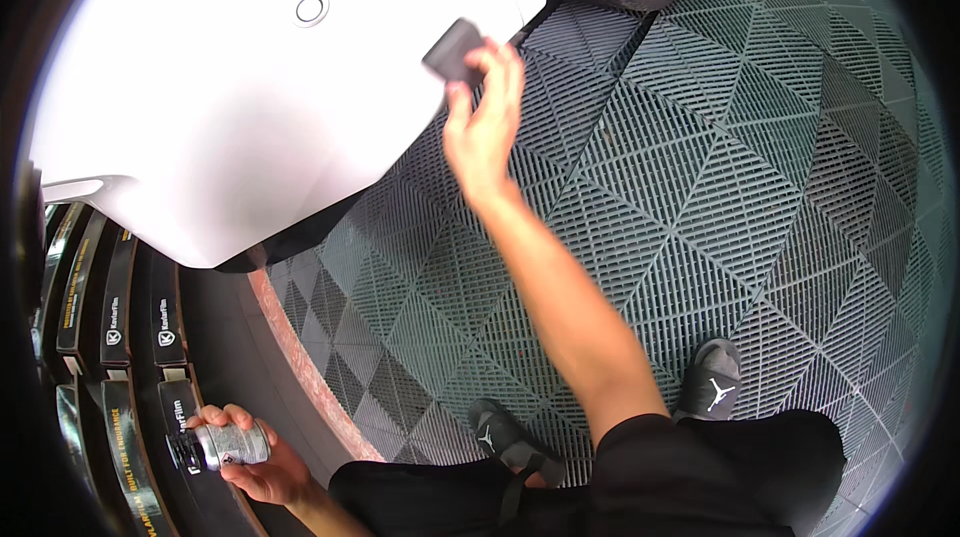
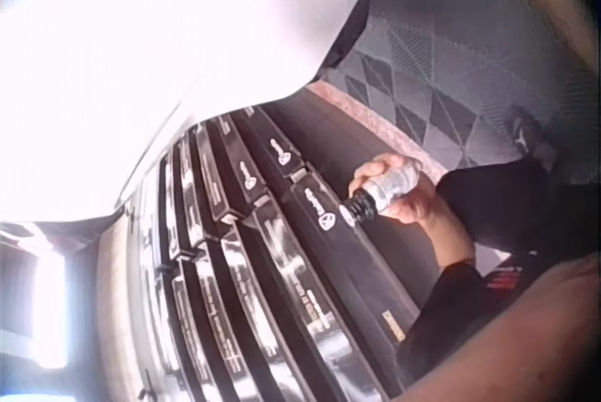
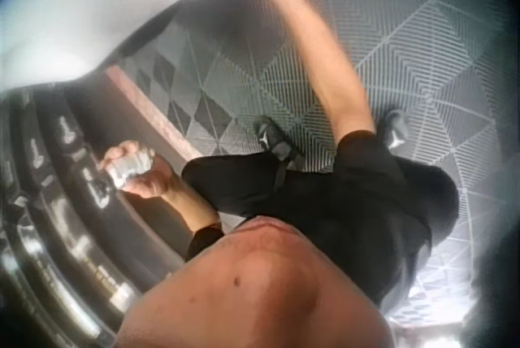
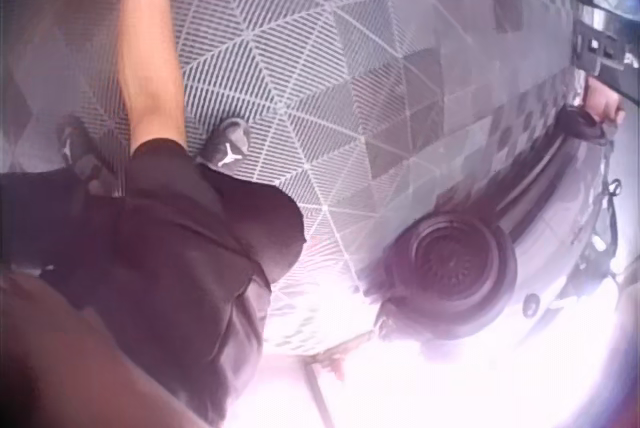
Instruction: The person applies a liquid coating from a small bottle onto the rear bumper and side panels of a white car using a black applicator pad. They work methodically around the taillights, fuel door, and lower bodywork, occasionally reapplying the liquid to the pad.
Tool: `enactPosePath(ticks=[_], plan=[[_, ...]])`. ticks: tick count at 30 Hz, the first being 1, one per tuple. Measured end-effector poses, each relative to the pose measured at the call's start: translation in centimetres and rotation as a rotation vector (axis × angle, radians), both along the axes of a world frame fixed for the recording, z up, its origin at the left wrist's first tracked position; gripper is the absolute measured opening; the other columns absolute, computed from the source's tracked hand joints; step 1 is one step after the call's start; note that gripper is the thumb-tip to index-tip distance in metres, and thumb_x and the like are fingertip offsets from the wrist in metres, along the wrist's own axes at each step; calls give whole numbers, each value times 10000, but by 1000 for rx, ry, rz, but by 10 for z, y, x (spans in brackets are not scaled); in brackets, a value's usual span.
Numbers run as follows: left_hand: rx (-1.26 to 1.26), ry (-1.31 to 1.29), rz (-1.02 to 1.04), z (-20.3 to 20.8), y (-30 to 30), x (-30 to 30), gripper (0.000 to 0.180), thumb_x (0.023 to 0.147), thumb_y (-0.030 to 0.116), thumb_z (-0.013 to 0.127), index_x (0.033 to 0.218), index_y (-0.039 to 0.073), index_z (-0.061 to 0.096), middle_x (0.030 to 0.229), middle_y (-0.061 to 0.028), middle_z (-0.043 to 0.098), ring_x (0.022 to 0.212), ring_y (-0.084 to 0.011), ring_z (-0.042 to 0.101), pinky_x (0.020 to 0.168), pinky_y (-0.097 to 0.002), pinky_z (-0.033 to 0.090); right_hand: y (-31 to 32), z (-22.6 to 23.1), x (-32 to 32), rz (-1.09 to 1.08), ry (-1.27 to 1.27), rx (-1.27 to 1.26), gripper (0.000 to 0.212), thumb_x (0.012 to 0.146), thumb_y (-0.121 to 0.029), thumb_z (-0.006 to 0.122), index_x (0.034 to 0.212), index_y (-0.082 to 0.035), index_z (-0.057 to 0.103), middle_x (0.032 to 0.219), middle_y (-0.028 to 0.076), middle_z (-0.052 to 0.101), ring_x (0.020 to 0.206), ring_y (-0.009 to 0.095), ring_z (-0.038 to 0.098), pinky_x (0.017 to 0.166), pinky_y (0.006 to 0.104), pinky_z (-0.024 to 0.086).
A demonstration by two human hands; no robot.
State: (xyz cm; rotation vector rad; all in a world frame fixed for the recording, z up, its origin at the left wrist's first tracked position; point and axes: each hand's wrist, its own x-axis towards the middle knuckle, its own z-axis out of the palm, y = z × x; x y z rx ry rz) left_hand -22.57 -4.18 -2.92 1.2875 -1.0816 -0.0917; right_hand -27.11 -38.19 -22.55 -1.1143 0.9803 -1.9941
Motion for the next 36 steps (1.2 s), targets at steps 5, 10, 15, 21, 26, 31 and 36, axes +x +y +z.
enactPosePath(ticks=[5, 10, 15, 21, 26, 31, 36], plan=[[57, -49, -121, -3, -12, -5, 693, 863, 378, 725, 1341, 64, 333, 1111, -82, 449, 920, -176, 530, 552, -205, 523, -79, 3, -45, -57, -75, -11, 357, 727, 36, 664, 1064, -25, 564, 1148, 143, 530, 1099, 295, 537, 983, 371, 425], [59, -160, -70, 4, 9, 7, 703, 854, 401, 730, 1332, 42, 360, 1087, -83, 454, 886, -168, 535, 524, -199, 521, -79, 5, -47, 72, -184, 169, 392, 742, -49, 761, 1104, -46, 612, 1117, 103, 525, 1055, 244, 545, 922, 356, 459], [-20, -51, -14, 2, 15, 3, 730, 775, 402, 805, 1275, 50, 406, 1021, -89, 491, 771, -183, 587, 574, -212, 533, 12, 38, 4, 60, -220, 85, 413, 749, -51, 749, 1122, -53, 571, 1149, 95, 485, 1062, 254, 514, 927, 399, 434], [-113, -28, 46, 3, 34, 11, 724, 753, 386, 831, 1247, 47, 425, 999, -83, 496, 734, -187, 613, 571, -219, 543, 123, 60, 77, 99, -149, 32, 352, 730, -40, 722, 1050, -77, 580, 1178, 125, 499, 1115, 304, 465, 969, 428, 384], [-85, -26, -56, 8, 36, 16, 666, 871, 353, 723, 1320, 50, 336, 1083, -90, 452, 900, -182, 545, 562, -207, 550, 148, 65, 90, 144, 54, -44, 325, 663, -57, 733, 967, -135, 648, 1234, 87, 534, 1144, 321, 472, 969, 458, 358], [-25, -51, -107, 2, 19, 10, 636, 901, 336, 686, 1344, 51, 331, 1100, -92, 470, 918, -182, 565, 555, -212, 548, 106, 63, 50, 55, 197, -137, 303, 669, -116, 697, 968, -155, 668, 1205, 66, 568, 1099, 266, 535, 913, 428, 354], [5, -90, -107, 2, -8, -6, 629, 895, 348, 691, 1332, 51, 351, 1087, -96, 472, 903, -182, 575, 540, -222, 555, 27, 65, -9, -46, 180, -99, 313, 709, -109, 673, 1019, -150, 665, 1244, 86, 578, 1108, 281, 532, 940, 425, 362]])
